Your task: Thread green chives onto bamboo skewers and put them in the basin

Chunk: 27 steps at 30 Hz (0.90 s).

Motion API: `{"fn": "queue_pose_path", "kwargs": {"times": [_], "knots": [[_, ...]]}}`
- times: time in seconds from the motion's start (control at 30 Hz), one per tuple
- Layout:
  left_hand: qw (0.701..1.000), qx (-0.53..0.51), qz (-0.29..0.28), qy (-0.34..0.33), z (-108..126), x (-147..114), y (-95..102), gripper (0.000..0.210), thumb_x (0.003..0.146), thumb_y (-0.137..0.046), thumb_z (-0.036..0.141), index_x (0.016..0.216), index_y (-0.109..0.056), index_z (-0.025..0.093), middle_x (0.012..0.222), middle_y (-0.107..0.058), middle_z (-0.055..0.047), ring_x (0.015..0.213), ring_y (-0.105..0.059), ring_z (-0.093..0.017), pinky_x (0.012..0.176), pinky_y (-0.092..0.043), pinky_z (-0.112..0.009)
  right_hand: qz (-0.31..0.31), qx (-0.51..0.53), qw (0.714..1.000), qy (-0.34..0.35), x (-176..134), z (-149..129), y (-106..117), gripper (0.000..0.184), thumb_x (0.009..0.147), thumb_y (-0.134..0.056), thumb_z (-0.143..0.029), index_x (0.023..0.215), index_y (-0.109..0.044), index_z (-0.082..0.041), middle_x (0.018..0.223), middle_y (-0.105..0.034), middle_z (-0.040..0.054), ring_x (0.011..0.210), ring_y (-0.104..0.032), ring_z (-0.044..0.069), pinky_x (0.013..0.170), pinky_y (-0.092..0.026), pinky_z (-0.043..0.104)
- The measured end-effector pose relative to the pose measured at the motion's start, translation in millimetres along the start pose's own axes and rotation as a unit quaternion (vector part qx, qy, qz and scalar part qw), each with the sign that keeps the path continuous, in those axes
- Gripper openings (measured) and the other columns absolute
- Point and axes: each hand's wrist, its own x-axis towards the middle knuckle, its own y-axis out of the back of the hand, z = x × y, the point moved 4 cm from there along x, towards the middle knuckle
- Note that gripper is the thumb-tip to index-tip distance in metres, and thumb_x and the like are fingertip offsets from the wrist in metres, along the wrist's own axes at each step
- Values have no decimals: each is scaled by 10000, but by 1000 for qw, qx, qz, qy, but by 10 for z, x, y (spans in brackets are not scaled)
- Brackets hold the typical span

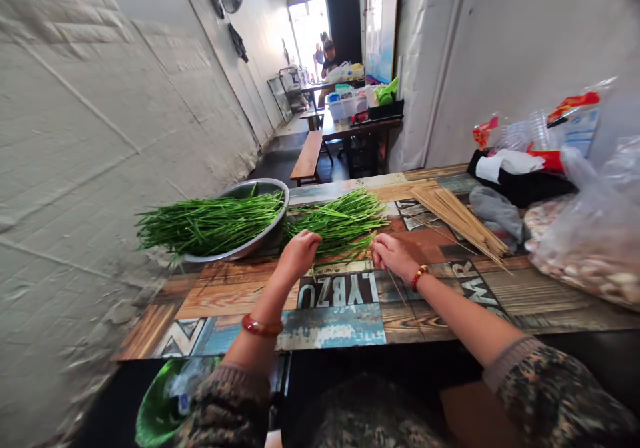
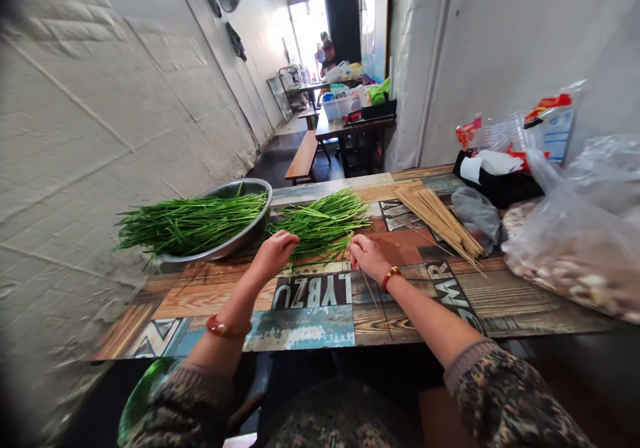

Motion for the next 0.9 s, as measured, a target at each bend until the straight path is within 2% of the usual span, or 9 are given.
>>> {"fn": "queue_pose_path", "kwargs": {"times": [0.1, 0.2, 0.33, 0.43, 0.53, 0.6, 0.73, 0.8, 0.9], "knots": [[998, 34, -60, -4, -165, -245, 74, 249, 824, -470, 97, 944, -674, 175, 925, -626, -67, 840, -590, -174, 771, -464, -296, -36, 7, 999, 7, 16, -6, 30, 191, 864, -426, -361, 780, -485, -201, 529, -558, -63, 370, -478, 76, 381, -335, 177], [995, 43, -88, -19, -223, -443, -29, 325, 777, -510, 56, 1020, -673, 197, 944, -632, -60, 895, -581, -186, 809, -467, -312, -44, 13, 999, 16, -1, -6, 55, 187, 868, -429, -361, 807, -493, -197, 542, -563, -60, 389, -496, 77, 392, -344, 173], [996, 23, -70, -44, -199, -458, -251, 217, 788, -566, 97, 906, -713, 205, 897, -637, -58, 876, -578, -183, 809, -469, -320, -49, 27, 998, 17, -15, 8, 81, 183, 868, -423, -356, 810, -494, -197, 564, -571, -56, 404, -511, 76, 395, -348, 171], [999, -30, -19, -37, -137, -317, -251, 127, 812, -586, 169, 772, -703, 195, 833, -627, -48, 813, -584, -162, 761, -470, -298, -53, 27, 998, 24, -18, -14, 89, 164, 861, -417, -329, 799, -493, -198, 558, -568, -55, 401, -508, 74, 403, -367, 171], [994, -105, 29, -21, 3, -118, -136, 90, 787, -612, 199, 716, -667, 190, 841, -639, -48, 831, -594, -164, 773, -467, -299, -49, 27, 998, 28, -8, -46, 92, 149, 857, -402, -297, 799, -497, -197, 547, -560, -55, 390, -498, 75, 397, -371, 173], [979, -197, 44, 13, 125, 19, -60, 89, 783, -622, 247, 722, -630, 182, 849, -664, -49, 827, -612, -166, 776, -473, -303, -46, 33, 998, 27, 2, -55, 91, 135, 853, -398, -276, 800, -495, -199, 540, -554, -57, 387, -497, 76, 391, -369, 173], [910, -400, 74, 80, 415, 281, 115, 177, 795, -634, 333, 822, -554, 177, 784, -690, -29, 733, -638, -143, 761, -493, -304, -43, 46, 998, 17, 23, -56, 87, 115, 854, -411, -254, 785, -486, -201, 524, -549, -63, 372, -483, 70, 376, -348, 167], [889, -441, 114, 55, 579, 418, 308, 184, 782, -658, 310, 837, -538, 182, 737, -673, -2, 694, -631, -124, 741, -495, -284, -41, 45, 998, 8, 32, -56, 90, 111, 856, -422, -252, 792, -495, -198, 517, -549, -64, 365, -477, 69, 371, -344, 166], [858, -469, 210, -6, 752, 581, 736, 149, 769, -666, 242, 838, -541, 199, 685, -623, 34, 622, -599, -100, 663, -492, -249, -37, 47, 998, -1, 46, -59, 96, 100, 854, -433, -243, 809, -508, -194, 511, -552, -62, 362, -476, 70, 368, -347, 167]]}}
